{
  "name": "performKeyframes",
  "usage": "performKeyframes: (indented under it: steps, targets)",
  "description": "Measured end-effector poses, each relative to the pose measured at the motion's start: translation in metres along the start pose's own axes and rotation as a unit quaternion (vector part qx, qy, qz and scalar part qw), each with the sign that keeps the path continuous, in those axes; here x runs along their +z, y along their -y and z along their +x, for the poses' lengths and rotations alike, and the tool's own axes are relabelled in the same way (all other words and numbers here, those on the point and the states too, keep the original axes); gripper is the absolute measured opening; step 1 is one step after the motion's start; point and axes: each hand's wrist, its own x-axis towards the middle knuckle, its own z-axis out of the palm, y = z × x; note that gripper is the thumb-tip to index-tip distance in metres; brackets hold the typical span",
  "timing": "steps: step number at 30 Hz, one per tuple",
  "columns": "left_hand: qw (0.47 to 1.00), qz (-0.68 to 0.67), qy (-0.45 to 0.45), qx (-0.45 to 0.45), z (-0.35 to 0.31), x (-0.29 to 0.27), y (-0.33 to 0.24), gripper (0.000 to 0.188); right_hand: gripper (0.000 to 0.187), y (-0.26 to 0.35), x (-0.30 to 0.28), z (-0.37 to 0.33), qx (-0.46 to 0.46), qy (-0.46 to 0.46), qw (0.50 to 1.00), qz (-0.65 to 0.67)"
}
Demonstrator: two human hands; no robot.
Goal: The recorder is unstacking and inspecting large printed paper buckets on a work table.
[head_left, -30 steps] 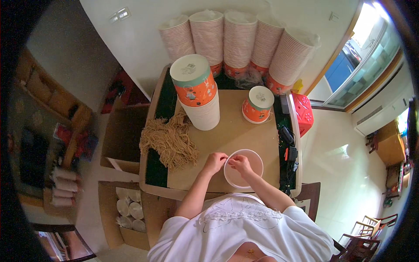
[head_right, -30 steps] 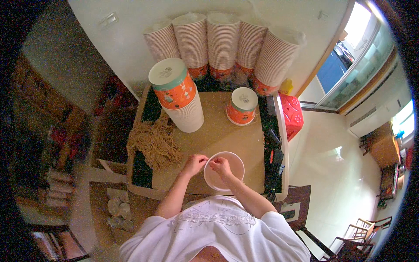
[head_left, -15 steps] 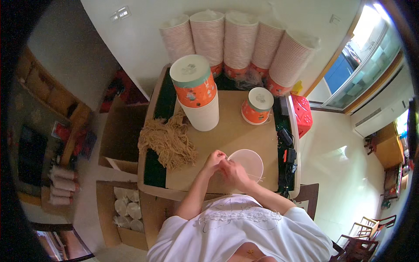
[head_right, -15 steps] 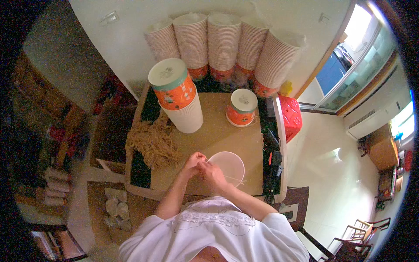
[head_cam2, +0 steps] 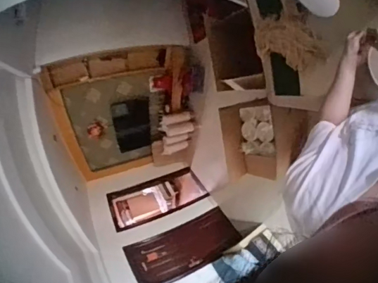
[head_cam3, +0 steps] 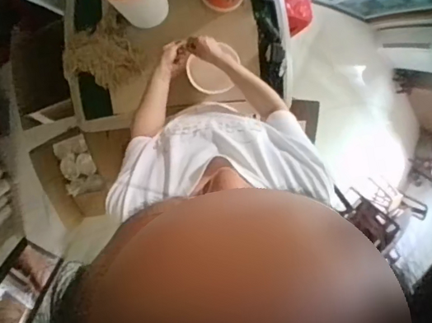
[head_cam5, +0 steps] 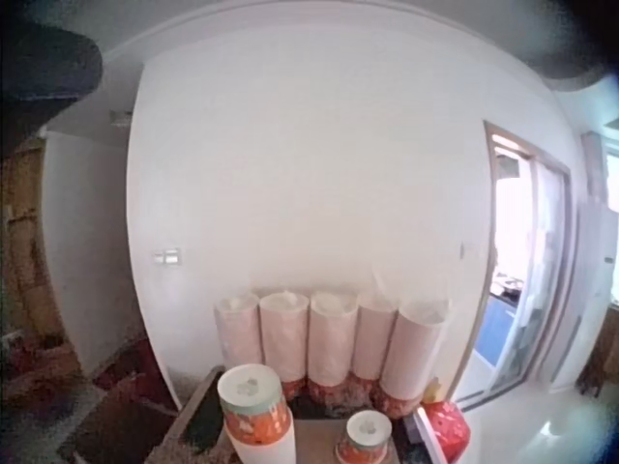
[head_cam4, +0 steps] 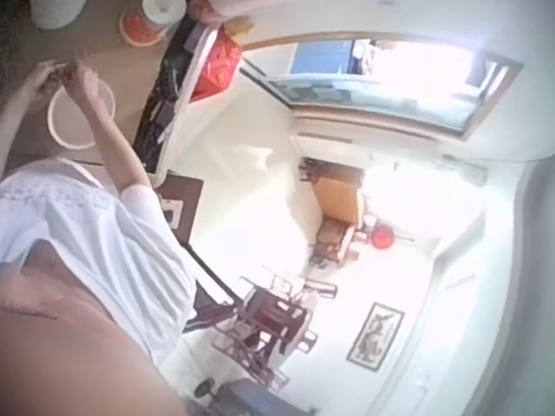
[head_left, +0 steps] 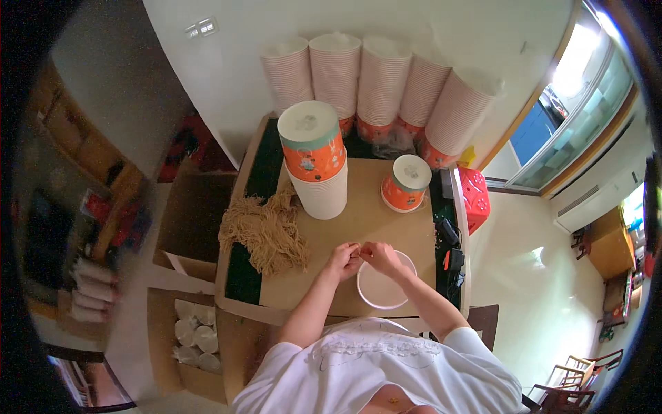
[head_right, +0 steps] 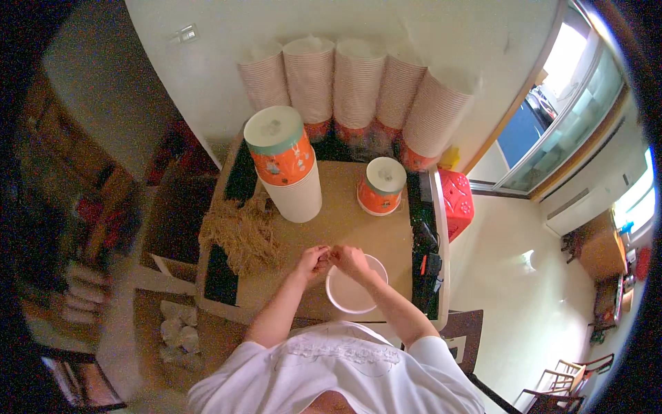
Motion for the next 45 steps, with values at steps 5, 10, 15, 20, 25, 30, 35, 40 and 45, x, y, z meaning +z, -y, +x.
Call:
performKeyframes:
  steps: [5, 10, 15, 20, 25, 30, 35, 40, 45]
  targets:
    - [0.988, 0.111, -0.064, 0.085, 0.013, 0.012, 0.001, 0.008, 0.017, -0.008, 0.007, -0.004, 0.002, -0.021, 1.0, 0.001]
    - [0.973, 0.21, -0.032, 0.086, 0.018, 0.007, -0.001, 0.008, 0.02, -0.016, 0.004, -0.009, 0.078, -0.035, 0.991, 0.105]
    - [0.963, 0.249, -0.024, 0.099, 0.018, 0.013, 0.0, 0.009, 0.017, -0.027, 0.013, -0.006, 0.066, -0.045, 0.986, 0.144]
    - [0.938, 0.288, -0.065, 0.18, 0.019, 0.016, -0.001, 0.016, 0.014, -0.038, 0.017, -0.006, 0.044, -0.06, 0.99, 0.121]
    - [0.822, 0.494, 0.016, 0.283, 0.012, -0.015, -0.015, 0.019, 0.013, -0.037, 0.008, -0.016, 0.065, -0.072, 0.988, 0.117]
    - [0.755, 0.62, 0.028, 0.21, -0.001, -0.001, -0.016, 0.018, 0.012, -0.056, 0.026, -0.026, 0.083, -0.063, 0.977, 0.188]
    - [0.758, 0.63, 0.005, 0.167, 0.004, -0.006, -0.005, 0.02, 0.012, -0.044, 0.021, -0.024, 0.077, -0.105, 0.961, 0.246]
    - [0.758, 0.623, 0.0, 0.194, 0.004, 0.002, 0.005, 0.021, 0.01, -0.042, 0.019, -0.023, 0.098, -0.11, 0.965, 0.216]
    - [0.8, 0.579, 0.024, 0.158, 0.015, 0.003, 0.011, 0.02, 0.006, -0.039, 0.023, -0.023, 0.078, -0.12, 0.954, 0.262]
